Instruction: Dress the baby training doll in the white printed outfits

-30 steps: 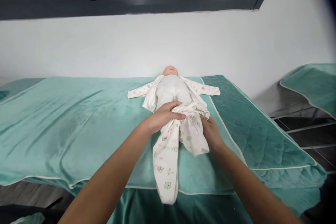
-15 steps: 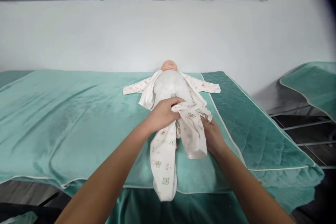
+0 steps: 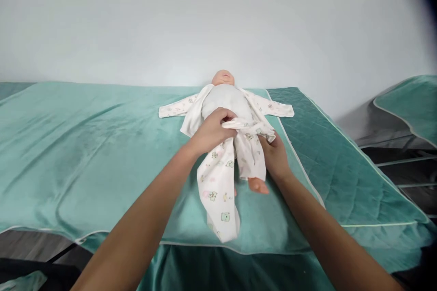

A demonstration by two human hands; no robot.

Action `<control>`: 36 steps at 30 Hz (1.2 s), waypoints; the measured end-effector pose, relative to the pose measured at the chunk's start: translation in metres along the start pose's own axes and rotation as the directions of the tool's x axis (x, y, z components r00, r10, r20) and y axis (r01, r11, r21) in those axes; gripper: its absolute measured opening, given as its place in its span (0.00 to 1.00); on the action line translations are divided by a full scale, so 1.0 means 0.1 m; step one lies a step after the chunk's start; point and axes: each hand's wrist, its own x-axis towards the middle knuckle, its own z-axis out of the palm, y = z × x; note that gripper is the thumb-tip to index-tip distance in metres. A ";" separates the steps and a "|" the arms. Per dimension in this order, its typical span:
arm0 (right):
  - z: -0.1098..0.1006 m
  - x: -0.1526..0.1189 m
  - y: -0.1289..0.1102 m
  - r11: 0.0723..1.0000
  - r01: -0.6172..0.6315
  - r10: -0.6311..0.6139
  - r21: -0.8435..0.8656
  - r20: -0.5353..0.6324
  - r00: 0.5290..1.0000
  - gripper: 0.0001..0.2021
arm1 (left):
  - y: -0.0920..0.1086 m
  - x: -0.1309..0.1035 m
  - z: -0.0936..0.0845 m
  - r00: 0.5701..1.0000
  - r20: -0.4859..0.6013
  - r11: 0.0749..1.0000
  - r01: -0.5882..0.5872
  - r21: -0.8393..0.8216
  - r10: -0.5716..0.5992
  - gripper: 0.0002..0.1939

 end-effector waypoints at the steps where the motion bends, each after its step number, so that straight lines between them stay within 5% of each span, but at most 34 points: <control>1: 0.00 -0.02 0.03 0.999 0.016 -0.016 -0.031 -0.007 1.000 0.16 | -0.05 -0.03 -0.04 0.998 0.054 0.991 0.032 -0.127 -0.026 0.12; 6: -0.02 -0.16 -0.05 0.936 0.331 -0.325 -0.121 0.065 0.943 0.16 | -0.33 -0.14 -0.16 0.992 0.122 0.876 0.082 -0.475 -0.027 0.14; 9: -0.02 -0.14 -0.30 0.851 0.506 -0.464 -0.145 0.248 0.851 0.19 | -0.43 -0.17 -0.13 0.996 0.092 0.835 0.056 -0.547 -0.006 0.13; 11: 0.01 -0.05 -0.52 0.821 0.543 -0.439 -0.176 0.412 0.798 0.20 | -0.46 -0.17 -0.10 0.997 0.077 0.809 0.047 -0.586 -0.003 0.14; 17: 0.29 0.42 -0.89 0.942 0.272 -0.066 -0.198 0.684 0.726 0.16 | -0.49 -0.18 -0.05 0.994 -0.016 0.765 0.070 -0.640 -0.104 0.15; 20: 0.37 0.52 -0.75 0.999 0.041 -0.022 -0.013 0.669 0.743 0.15 | -0.50 -0.19 -0.03 0.991 0.010 0.734 0.107 -0.670 -0.136 0.15; 23: 0.36 0.53 -0.59 0.977 -0.148 0.021 0.152 0.625 0.781 0.14 | -0.49 -0.19 -0.01 0.989 0.029 0.730 0.127 -0.671 -0.146 0.14; 26: 0.32 0.53 -0.51 0.937 -0.260 0.056 0.231 0.637 0.769 0.13 | -0.48 -0.18 -0.01 0.984 0.015 0.747 0.144 -0.649 -0.177 0.15; 29: 0.30 0.54 -0.51 0.917 -0.312 0.056 0.251 0.691 0.720 0.11 | -0.46 -0.18 -0.01 0.980 -0.003 0.765 0.154 -0.626 -0.200 0.15; 33: 0.29 0.54 -0.55 0.957 -0.234 0.029 0.172 0.746 0.665 0.12 | -0.45 -0.19 -0.01 0.972 -0.062 0.795 0.146 -0.589 -0.225 0.17; 36: 0.27 0.53 -0.59 0.993 -0.119 0.042 0.026 0.842 0.537 0.12 | -0.47 -0.20 0.00 0.965 -0.117 0.826 0.135 -0.547 -0.235 0.18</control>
